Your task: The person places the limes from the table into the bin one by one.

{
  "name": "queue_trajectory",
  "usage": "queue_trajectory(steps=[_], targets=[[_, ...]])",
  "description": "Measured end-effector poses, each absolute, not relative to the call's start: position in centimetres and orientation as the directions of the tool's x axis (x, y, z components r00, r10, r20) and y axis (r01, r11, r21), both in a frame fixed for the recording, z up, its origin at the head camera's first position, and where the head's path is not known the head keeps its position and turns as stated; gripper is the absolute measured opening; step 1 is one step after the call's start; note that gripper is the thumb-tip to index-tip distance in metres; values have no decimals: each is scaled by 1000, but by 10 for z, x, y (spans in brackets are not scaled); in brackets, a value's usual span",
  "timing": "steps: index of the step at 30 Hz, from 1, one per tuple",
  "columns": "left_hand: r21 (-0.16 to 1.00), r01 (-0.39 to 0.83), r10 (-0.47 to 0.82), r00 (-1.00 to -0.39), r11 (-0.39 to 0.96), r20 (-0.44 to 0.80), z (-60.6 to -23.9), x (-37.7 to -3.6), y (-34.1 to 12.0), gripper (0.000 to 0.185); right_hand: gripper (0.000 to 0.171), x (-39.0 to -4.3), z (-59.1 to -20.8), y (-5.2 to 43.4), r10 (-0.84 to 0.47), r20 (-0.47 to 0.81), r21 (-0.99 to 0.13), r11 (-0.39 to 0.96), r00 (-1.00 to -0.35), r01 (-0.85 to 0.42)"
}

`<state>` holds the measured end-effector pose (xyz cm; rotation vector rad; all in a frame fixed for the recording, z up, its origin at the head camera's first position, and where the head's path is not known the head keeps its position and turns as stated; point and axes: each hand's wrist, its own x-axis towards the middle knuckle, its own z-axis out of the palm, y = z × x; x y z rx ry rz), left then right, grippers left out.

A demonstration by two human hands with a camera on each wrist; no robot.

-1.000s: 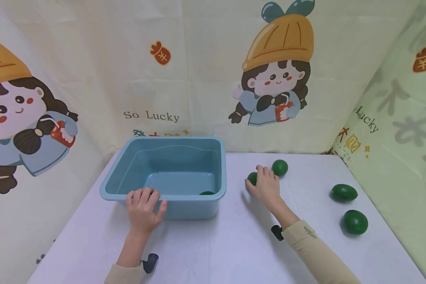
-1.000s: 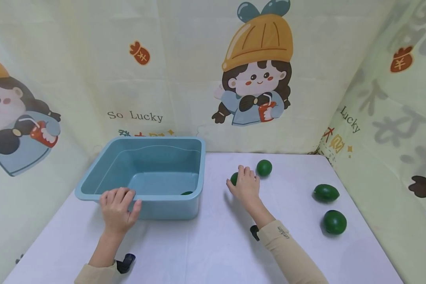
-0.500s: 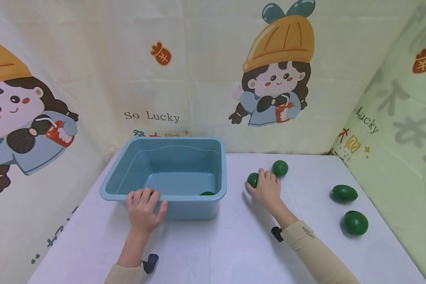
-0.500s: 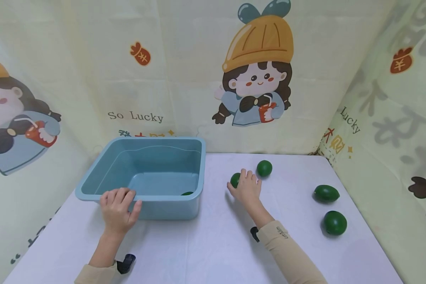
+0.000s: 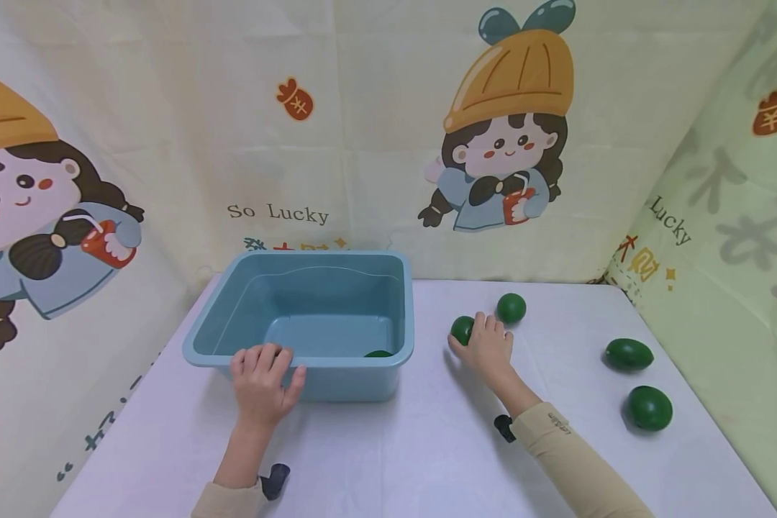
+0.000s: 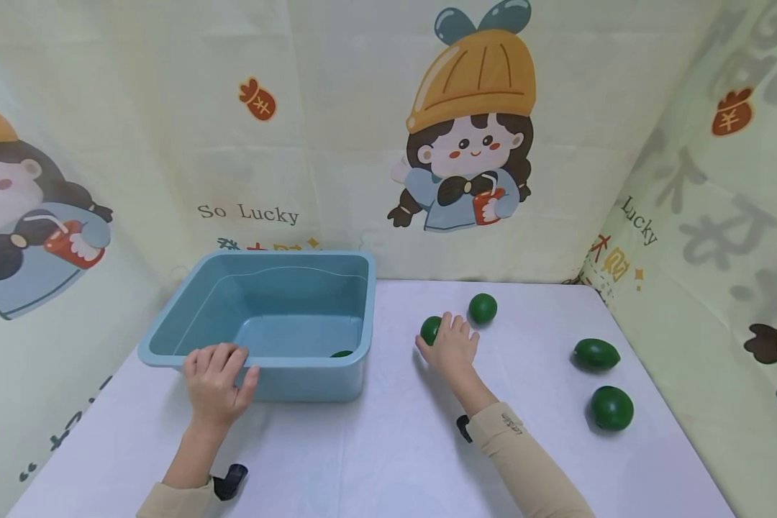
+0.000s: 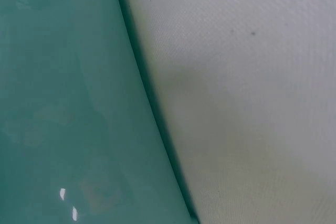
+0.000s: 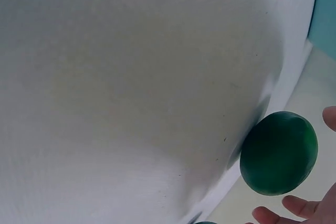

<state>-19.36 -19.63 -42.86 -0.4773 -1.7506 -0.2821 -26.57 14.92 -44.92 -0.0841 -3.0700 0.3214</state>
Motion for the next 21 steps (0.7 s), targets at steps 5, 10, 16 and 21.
queue_trajectory(steps=[5,10,16,21], targets=[[-65,462,164,-179,885,970,-429,-193,-197,46,79,-265,-452,150,64,45,-221,974,-997,52],[-60,463,166,-192,884,967,-429,-193,-197,46,80,-264,-454,150,67,42,-221,974,-997,56],[-59,463,166,-194,884,967,-429,-192,-197,46,82,-266,-457,150,75,33,-207,976,-997,66],[-64,460,166,-185,886,969,-429,-193,-197,46,85,-267,-461,152,87,19,-191,978,-996,82]])
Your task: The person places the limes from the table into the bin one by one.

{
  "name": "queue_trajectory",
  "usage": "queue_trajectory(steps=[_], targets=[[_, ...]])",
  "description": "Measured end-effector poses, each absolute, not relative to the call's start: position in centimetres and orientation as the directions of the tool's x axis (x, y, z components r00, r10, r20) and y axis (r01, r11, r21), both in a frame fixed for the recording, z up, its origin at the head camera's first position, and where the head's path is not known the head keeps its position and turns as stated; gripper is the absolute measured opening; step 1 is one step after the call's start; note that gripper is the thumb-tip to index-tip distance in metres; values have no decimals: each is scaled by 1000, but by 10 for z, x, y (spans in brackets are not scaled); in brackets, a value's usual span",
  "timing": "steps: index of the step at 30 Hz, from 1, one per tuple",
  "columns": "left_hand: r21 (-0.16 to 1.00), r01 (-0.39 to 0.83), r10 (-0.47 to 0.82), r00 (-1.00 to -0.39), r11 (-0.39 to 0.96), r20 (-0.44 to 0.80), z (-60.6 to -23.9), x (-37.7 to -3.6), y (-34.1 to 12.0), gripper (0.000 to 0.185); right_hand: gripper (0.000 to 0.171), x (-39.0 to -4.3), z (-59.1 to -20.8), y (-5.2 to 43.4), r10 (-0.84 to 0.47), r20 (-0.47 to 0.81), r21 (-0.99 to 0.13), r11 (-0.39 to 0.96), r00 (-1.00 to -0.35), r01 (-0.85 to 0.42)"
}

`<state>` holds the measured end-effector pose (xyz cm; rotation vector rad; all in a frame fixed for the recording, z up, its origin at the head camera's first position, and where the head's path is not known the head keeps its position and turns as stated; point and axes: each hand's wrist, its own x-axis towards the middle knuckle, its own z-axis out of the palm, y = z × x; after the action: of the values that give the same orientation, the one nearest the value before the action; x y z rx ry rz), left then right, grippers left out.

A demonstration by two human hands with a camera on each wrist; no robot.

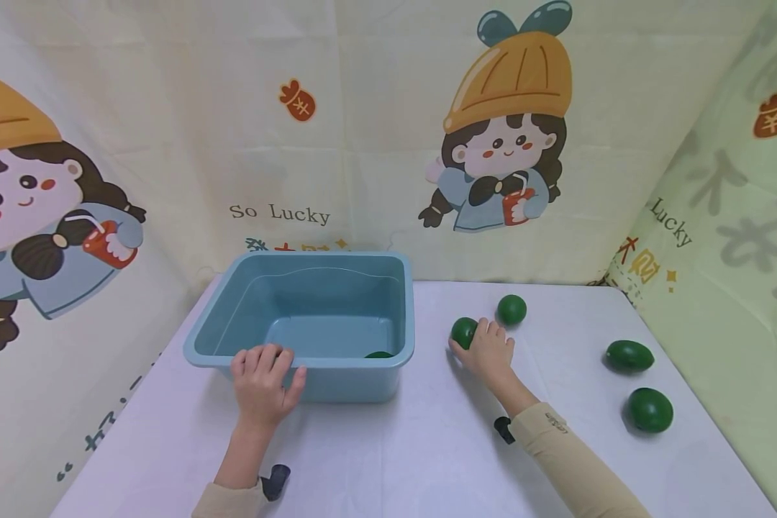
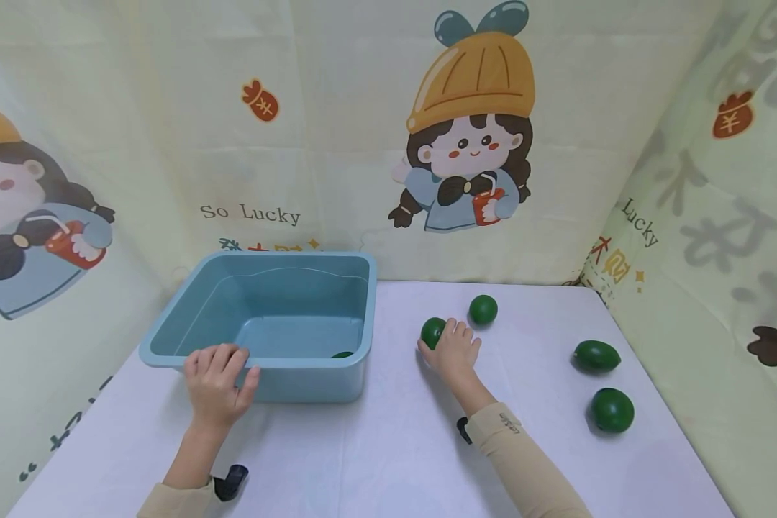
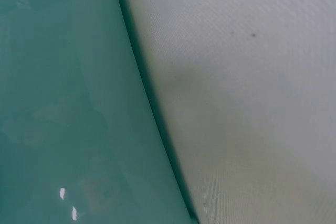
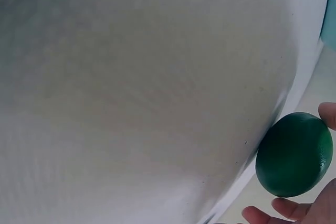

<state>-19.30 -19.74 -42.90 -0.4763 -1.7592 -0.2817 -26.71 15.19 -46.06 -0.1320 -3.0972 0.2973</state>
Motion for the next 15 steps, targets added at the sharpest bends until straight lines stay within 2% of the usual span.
queue_trajectory(steps=[15], targets=[[-69,460,167,-177,885,970,-429,-195,-198,46,86,-267,-461,153,87,-23,-205,975,-996,90]])
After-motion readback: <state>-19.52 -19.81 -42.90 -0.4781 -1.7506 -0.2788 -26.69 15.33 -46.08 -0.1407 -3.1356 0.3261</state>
